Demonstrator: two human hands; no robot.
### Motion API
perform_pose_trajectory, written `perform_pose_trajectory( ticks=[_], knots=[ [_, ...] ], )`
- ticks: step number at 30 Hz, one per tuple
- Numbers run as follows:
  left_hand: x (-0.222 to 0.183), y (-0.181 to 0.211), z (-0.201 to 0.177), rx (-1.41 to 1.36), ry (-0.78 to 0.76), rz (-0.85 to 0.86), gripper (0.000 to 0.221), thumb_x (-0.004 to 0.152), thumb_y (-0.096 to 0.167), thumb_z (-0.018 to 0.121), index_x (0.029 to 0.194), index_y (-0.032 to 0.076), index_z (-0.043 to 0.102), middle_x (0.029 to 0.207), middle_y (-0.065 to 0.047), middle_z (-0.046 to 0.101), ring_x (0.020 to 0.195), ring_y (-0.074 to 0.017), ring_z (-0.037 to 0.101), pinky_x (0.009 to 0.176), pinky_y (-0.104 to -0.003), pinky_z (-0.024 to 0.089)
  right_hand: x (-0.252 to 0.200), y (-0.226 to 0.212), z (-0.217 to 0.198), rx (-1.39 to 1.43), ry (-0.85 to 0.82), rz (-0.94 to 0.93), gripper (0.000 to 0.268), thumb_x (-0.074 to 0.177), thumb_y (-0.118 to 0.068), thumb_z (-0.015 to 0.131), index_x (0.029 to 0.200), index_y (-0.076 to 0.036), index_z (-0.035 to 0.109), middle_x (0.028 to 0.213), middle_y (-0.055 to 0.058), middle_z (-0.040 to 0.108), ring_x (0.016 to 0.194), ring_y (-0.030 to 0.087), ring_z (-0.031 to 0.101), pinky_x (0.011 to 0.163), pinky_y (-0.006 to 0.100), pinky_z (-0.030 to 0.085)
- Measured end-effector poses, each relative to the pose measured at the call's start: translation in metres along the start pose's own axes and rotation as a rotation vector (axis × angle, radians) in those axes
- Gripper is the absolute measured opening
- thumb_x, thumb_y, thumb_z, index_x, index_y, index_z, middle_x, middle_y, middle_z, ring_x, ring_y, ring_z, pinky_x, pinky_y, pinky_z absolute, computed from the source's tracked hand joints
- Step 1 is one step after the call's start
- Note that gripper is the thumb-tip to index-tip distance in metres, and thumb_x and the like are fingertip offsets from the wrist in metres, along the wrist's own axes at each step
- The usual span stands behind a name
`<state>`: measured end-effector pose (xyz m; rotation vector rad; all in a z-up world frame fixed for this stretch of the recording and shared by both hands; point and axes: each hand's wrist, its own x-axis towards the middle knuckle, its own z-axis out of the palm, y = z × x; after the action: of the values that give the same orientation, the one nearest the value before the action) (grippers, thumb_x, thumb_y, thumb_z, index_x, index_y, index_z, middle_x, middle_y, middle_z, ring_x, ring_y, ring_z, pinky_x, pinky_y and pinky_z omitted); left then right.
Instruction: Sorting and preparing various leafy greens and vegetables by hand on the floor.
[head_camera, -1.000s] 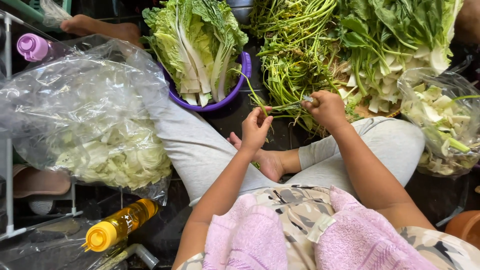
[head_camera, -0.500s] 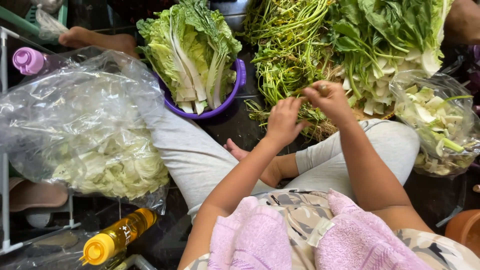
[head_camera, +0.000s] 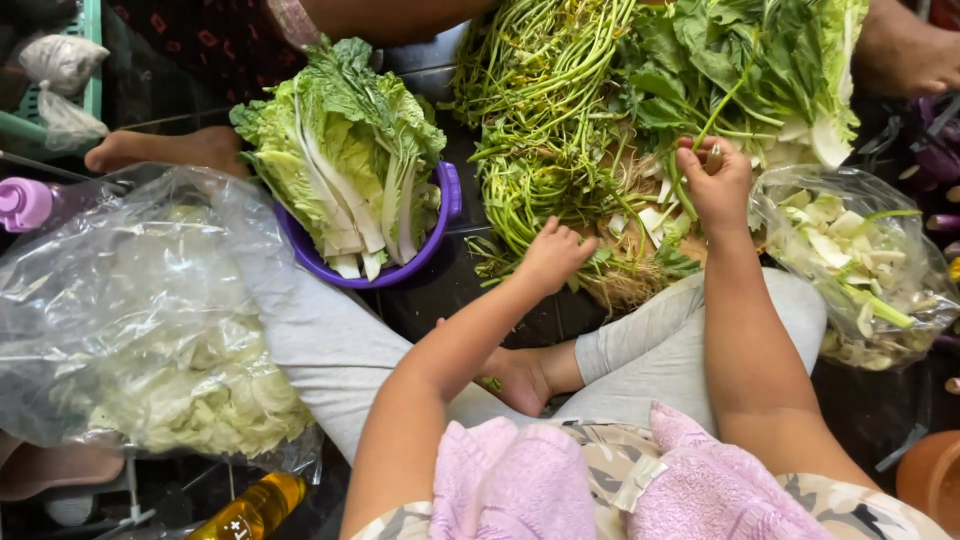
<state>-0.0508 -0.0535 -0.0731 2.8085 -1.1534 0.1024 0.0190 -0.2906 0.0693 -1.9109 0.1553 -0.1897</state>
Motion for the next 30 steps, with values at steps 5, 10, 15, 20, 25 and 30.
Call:
perform_pose_trajectory(
  ticks=[5, 10, 15, 20, 25, 30],
  knots=[
    [-0.027, -0.038, -0.025, 0.022, 0.072, 0.003, 0.05, 0.065, 0.011, 0.084, 0.11, 0.015, 0.063, 0.086, -0.013, 0.074, 0.086, -0.0331, 0.07, 0.103, -0.058, 0.036, 0.01, 0.014, -0.003, 0.018, -0.019, 0.024, 0.014, 0.105, -0.017, 0.076, 0.118, -0.013, 0.073, 0.094, 0.0, 0.072, 0.074, 0.001, 0.061, 0.061, 0.018, 0.055],
    [-0.061, -0.06, -0.068, 0.086, 0.148, 0.079, 0.033, 0.073, 0.017, 0.076, 0.104, 0.022, 0.065, 0.082, -0.011, 0.071, 0.081, -0.0297, 0.066, 0.093, -0.055, 0.042, 0.014, 0.026, 0.0, 0.085, -0.029, 0.047, 0.015, 0.104, -0.015, 0.077, 0.116, -0.01, 0.072, 0.096, 0.003, 0.074, 0.072, 0.004, 0.062, 0.058, 0.019, 0.055],
    [-0.011, -0.064, -0.132, -0.058, -0.722, -0.018, 0.124, 0.03, 0.055, 0.1, 0.143, 0.026, 0.056, 0.136, -0.013, 0.057, 0.122, -0.0345, 0.057, 0.106, -0.056, 0.037, 0.019, 0.018, 0.002, 0.073, -0.067, 0.1, 0.016, 0.101, -0.02, 0.078, 0.116, -0.016, 0.074, 0.087, -0.002, 0.072, 0.067, -0.001, 0.059, 0.055, 0.016, 0.053],
    [0.138, -0.126, -0.168, -0.307, -0.431, -0.335, 0.09, 0.068, 0.079, 0.082, 0.131, 0.025, 0.048, 0.127, -0.012, 0.047, 0.122, -0.0341, 0.049, 0.099, -0.059, 0.04, 0.012, -0.021, 0.008, 0.078, -0.075, 0.194, 0.012, 0.1, -0.015, 0.073, 0.111, -0.013, 0.07, 0.1, 0.003, 0.073, 0.081, 0.008, 0.064, 0.069, 0.024, 0.058],
    [0.218, -0.126, -0.142, -0.167, -0.515, -0.698, 0.151, 0.07, 0.093, 0.077, 0.161, 0.018, -0.018, 0.168, -0.03, -0.009, 0.155, -0.0487, -0.001, 0.115, -0.078, 0.007, 0.018, -0.027, 0.014, 0.056, -0.093, 0.288, 0.009, 0.099, -0.015, 0.07, 0.106, -0.01, 0.067, 0.105, 0.005, 0.074, 0.086, 0.014, 0.07, 0.067, 0.031, 0.064],
    [0.232, -0.127, -0.068, 0.072, -0.514, -0.767, 0.125, 0.09, 0.046, 0.078, 0.158, 0.028, -0.026, 0.166, -0.034, -0.001, 0.145, -0.055, 0.028, 0.11, -0.069, 0.036, 0.026, -0.027, 0.013, 0.035, -0.099, 0.394, 0.015, 0.097, -0.017, 0.072, 0.111, -0.013, 0.071, 0.099, 0.005, 0.075, 0.084, 0.013, 0.07, 0.054, 0.029, 0.061]
  ],
)
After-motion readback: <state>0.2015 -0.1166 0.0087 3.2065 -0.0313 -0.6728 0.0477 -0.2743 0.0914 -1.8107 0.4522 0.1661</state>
